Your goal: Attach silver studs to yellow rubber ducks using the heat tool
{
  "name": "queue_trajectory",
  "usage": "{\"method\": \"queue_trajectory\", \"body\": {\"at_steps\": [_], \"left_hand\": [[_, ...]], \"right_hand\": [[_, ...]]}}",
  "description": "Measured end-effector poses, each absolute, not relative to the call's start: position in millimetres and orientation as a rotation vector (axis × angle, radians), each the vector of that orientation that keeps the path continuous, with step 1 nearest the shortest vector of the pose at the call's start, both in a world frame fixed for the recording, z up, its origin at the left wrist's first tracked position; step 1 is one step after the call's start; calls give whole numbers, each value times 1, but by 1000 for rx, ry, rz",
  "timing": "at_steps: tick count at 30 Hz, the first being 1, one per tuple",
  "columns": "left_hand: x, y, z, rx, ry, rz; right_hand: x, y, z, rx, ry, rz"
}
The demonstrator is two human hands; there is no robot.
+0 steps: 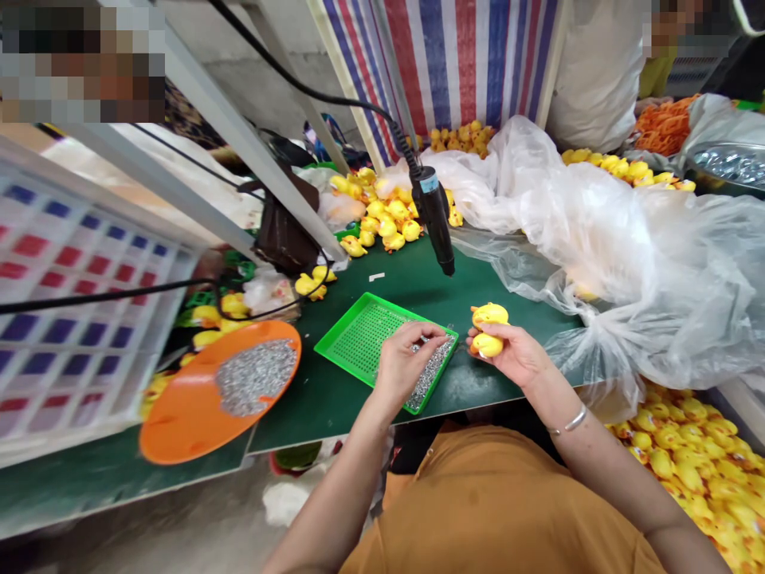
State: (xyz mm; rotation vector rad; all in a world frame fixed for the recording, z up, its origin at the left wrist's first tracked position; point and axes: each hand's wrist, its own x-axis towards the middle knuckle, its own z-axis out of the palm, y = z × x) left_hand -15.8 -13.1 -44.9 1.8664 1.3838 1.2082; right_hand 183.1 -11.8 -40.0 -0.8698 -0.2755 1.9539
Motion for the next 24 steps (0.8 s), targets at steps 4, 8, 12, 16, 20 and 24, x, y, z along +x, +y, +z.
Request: {"method": "queue_trajectory", "body": {"at_steps": [4, 8, 12, 16, 20, 24], "left_hand": [[7, -21, -37, 2032, 1164, 1375], [17, -23, -36, 2138, 1081, 1388], [17, -21, -39, 2170, 1074, 1386], [17, -20, -40, 2162, 1088, 1376], [19, -22, -43, 2026, 1103, 1333], [10, -2, -38, 1685, 1297, 1581]], "right_hand": [[179, -8, -42, -877, -268, 1943], [178, -9, -43, -848, -290, 1956], [177, -10, -41, -817, -313, 1962], [174, -11, -40, -822, -306, 1956], [173, -12, -40, -827, -286, 1960], [177, -13, -41, -847, -239, 1963]]}}
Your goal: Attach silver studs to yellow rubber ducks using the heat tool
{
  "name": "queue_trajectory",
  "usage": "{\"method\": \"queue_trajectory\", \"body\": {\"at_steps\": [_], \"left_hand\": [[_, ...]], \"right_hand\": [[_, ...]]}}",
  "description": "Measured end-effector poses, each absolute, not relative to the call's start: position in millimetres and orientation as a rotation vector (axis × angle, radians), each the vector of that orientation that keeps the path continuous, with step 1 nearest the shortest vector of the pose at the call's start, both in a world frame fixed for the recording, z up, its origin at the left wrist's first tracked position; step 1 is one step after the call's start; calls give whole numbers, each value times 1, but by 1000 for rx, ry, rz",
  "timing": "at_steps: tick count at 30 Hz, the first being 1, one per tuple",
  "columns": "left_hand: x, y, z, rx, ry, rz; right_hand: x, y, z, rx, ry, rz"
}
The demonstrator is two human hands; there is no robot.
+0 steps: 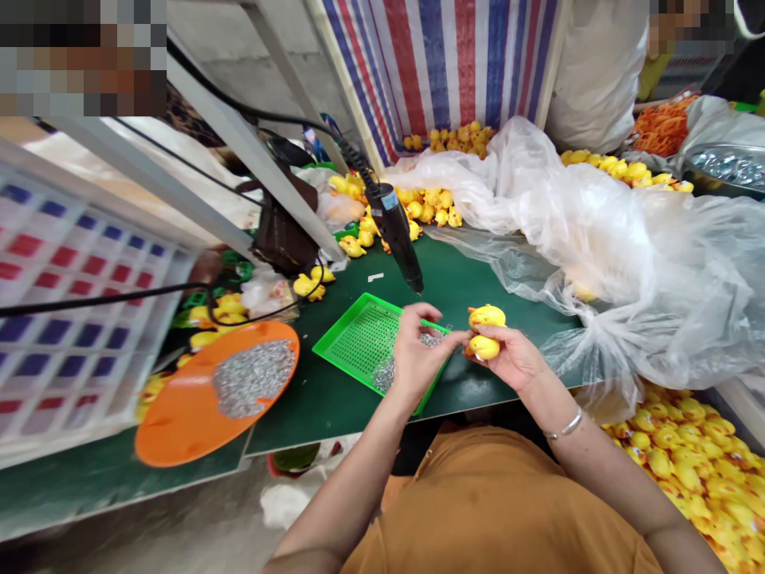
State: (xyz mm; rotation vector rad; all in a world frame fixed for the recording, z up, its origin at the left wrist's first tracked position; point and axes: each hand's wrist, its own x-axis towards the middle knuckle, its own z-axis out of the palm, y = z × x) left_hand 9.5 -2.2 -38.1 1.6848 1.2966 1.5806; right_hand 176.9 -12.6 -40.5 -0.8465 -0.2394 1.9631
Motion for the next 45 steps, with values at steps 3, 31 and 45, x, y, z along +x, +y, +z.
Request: {"method": "queue_trajectory", "body": {"at_steps": [3, 31, 45], "left_hand": [[-5, 44, -27, 1439, 1413, 1941], [74, 25, 34, 1163, 667, 1847], [79, 26, 33, 1266, 703, 1788]], "right_hand": [[181, -13, -43, -881, -213, 1973], [181, -1, -70, -1141, -165, 1963], [180, 1, -69, -1072, -288, 2017]]}}
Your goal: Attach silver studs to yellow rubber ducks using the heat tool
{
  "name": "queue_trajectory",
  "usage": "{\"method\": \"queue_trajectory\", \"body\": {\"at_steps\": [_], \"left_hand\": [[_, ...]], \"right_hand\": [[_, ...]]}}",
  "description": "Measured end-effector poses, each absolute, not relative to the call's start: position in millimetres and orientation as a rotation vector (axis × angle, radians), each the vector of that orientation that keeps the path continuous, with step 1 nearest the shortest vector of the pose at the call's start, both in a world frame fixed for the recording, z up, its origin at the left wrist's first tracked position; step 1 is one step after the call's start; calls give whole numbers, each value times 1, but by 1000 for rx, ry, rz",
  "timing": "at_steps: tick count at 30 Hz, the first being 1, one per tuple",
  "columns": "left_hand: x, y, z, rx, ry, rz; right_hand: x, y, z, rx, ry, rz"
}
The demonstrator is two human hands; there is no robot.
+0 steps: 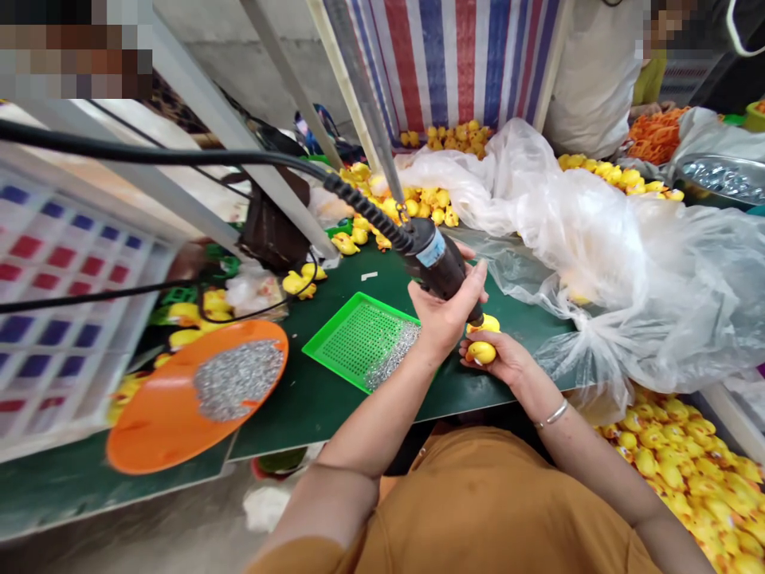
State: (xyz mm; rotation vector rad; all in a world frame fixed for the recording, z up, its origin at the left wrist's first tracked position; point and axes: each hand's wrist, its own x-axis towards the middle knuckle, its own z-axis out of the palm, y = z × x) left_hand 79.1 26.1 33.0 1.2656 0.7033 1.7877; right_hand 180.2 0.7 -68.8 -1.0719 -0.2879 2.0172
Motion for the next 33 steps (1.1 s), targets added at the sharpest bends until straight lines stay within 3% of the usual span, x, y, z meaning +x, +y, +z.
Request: {"method": "queue_trajectory", "body": {"at_steps": [33], "left_hand": [[88, 6, 39, 1205, 829, 1848]], "right_hand": [[179, -10, -77, -814, -449, 2122]]}}
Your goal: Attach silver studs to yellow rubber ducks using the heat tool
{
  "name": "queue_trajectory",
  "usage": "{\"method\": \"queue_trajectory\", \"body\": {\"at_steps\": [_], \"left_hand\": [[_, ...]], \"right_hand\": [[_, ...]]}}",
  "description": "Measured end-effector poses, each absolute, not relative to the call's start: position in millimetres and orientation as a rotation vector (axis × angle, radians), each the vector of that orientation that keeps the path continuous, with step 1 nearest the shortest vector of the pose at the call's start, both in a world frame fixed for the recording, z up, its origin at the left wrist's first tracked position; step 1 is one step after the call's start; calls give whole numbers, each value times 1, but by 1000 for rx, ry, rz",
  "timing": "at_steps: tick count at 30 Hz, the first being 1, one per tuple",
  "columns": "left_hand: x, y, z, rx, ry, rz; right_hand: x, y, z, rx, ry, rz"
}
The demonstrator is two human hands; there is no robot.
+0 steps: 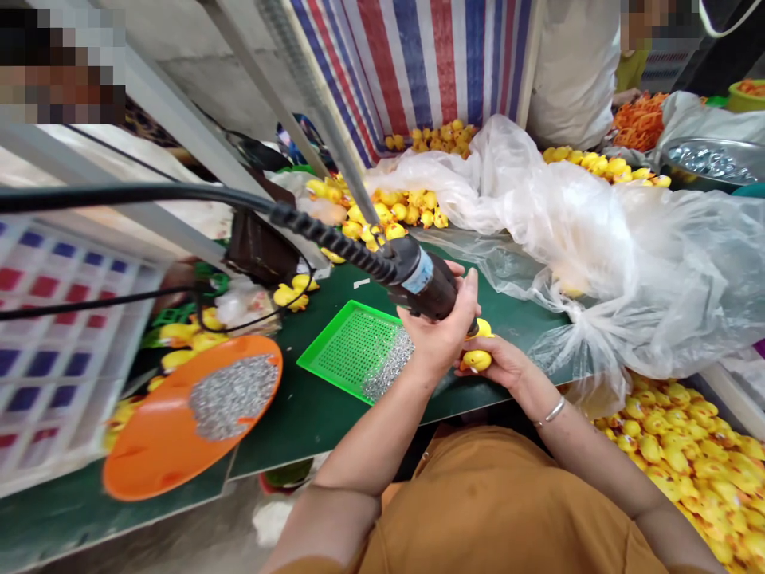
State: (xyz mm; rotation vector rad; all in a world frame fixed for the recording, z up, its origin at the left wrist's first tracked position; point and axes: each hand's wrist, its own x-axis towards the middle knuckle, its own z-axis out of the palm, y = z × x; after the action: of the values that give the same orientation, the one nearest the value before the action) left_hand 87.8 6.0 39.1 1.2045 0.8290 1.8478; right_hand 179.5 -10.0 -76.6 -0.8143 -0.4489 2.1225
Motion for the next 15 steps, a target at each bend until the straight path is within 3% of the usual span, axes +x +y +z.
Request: {"method": "queue_trajectory", "body": {"at_steps": [9, 15], "left_hand": [[91, 2, 40, 1154, 880, 1803], [80, 8, 32, 1317, 692, 1531]], "right_hand": [[173, -13, -81, -774, -451, 2118], [171, -18, -81, -719, -443, 2235]]}}
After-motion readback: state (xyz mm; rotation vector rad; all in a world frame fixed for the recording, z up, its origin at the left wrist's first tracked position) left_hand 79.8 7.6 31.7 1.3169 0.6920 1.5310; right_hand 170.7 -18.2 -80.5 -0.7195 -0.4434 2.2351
